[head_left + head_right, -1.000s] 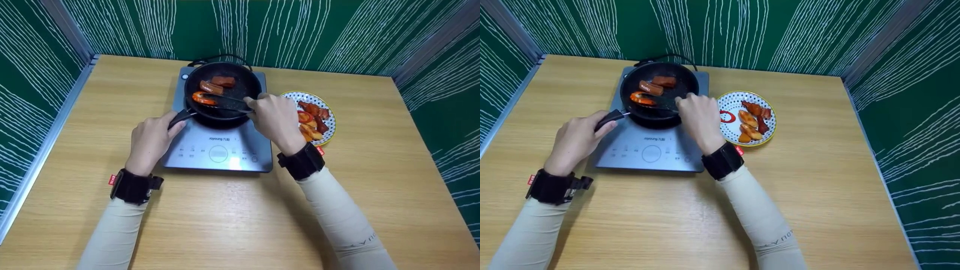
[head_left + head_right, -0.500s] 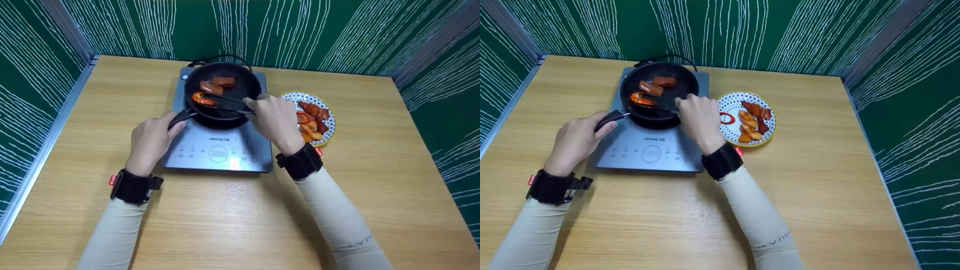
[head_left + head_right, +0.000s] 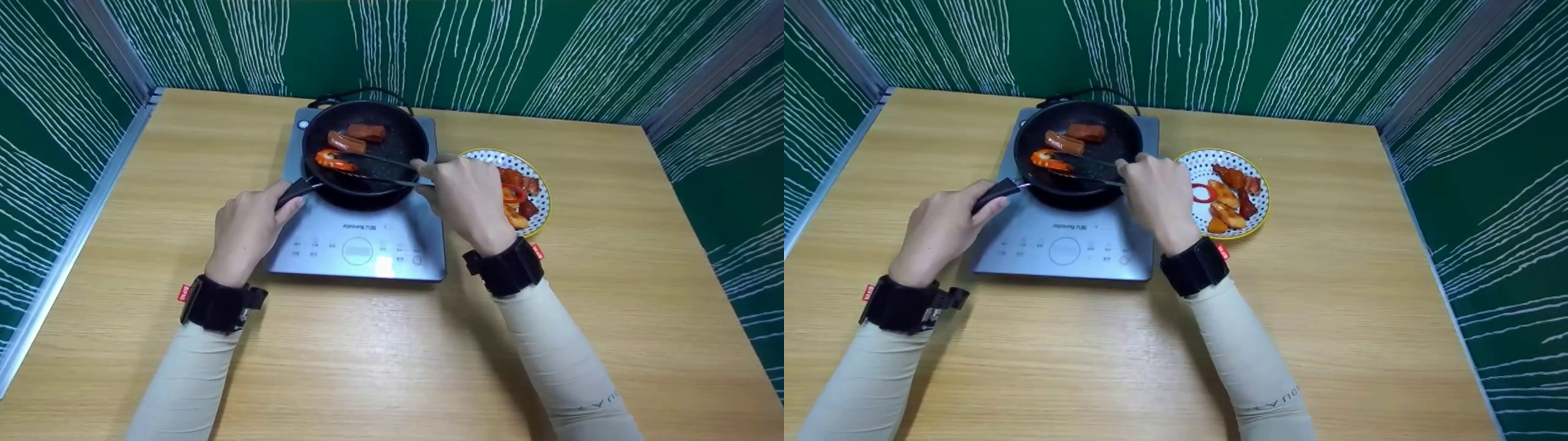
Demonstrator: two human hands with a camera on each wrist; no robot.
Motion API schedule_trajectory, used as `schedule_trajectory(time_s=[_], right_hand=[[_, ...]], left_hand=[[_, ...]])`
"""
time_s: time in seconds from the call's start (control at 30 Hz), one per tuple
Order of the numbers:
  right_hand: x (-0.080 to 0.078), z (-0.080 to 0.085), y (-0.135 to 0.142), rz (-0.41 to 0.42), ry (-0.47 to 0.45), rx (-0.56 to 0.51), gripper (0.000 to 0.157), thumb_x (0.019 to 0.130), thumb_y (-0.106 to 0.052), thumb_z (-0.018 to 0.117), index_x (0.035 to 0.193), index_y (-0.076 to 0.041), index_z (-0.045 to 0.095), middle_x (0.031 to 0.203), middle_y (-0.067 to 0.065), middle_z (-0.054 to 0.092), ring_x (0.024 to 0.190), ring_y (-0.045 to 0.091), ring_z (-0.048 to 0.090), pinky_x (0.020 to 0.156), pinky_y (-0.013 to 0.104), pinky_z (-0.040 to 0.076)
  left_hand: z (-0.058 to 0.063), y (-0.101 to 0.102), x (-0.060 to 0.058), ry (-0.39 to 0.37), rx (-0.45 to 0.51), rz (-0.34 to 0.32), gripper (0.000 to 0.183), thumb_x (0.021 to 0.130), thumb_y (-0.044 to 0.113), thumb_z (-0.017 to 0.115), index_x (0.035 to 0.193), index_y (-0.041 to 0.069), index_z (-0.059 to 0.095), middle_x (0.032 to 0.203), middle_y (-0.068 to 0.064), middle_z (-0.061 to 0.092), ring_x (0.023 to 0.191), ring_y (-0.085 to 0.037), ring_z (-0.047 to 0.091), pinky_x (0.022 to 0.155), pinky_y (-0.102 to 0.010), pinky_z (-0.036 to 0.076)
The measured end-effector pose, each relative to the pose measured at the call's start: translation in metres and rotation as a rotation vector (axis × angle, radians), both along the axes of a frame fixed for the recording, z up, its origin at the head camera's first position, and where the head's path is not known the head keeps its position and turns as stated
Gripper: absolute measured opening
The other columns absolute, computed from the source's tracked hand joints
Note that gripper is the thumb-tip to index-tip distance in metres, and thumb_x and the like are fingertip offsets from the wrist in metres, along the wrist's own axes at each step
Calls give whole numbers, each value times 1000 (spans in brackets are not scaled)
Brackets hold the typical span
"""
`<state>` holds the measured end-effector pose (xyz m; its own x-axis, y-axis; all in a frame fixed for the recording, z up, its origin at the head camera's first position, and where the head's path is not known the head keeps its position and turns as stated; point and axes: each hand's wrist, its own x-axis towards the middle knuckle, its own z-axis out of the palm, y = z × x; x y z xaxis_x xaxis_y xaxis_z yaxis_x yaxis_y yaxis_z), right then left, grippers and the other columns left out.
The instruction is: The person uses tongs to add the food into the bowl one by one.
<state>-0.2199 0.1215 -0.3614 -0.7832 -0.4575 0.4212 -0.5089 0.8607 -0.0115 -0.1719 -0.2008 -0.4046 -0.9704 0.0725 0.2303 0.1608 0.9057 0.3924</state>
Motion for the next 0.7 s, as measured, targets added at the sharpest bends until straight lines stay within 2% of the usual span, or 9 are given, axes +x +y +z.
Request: schedule_trajectory(time_s=[0.17, 0.33, 0.7], right_hand=[[2, 2, 11, -24, 3, -12, 29, 93, -26, 85, 121, -21, 82, 74, 7, 62, 55, 30, 56, 48, 48, 42], [1, 3, 16, -46, -4, -21, 22, 93, -24, 85, 113, -17, 84, 79, 9, 67, 57, 30, 58, 49, 48, 46], [1, 3, 16, -33, -13, -24, 32, 93, -28, 85, 124, -20, 81, 78, 8, 66, 56, 27, 55, 48, 43, 42]], left_hand=[[-1, 0, 1, 23, -9, 4, 28, 106, 40, 67, 103, 12, 64, 75, -10, 59, 67, -33, 58, 56, -40, 31], [-1, 0, 1, 38, -9, 2, 28, 105, 40, 68, 102, 12, 64, 74, -10, 58, 65, -33, 57, 56, -40, 31], [-1, 1, 1, 19, 0, 1, 28, 106, 40, 67, 106, 12, 65, 78, -10, 61, 68, -33, 58, 58, -39, 32]])
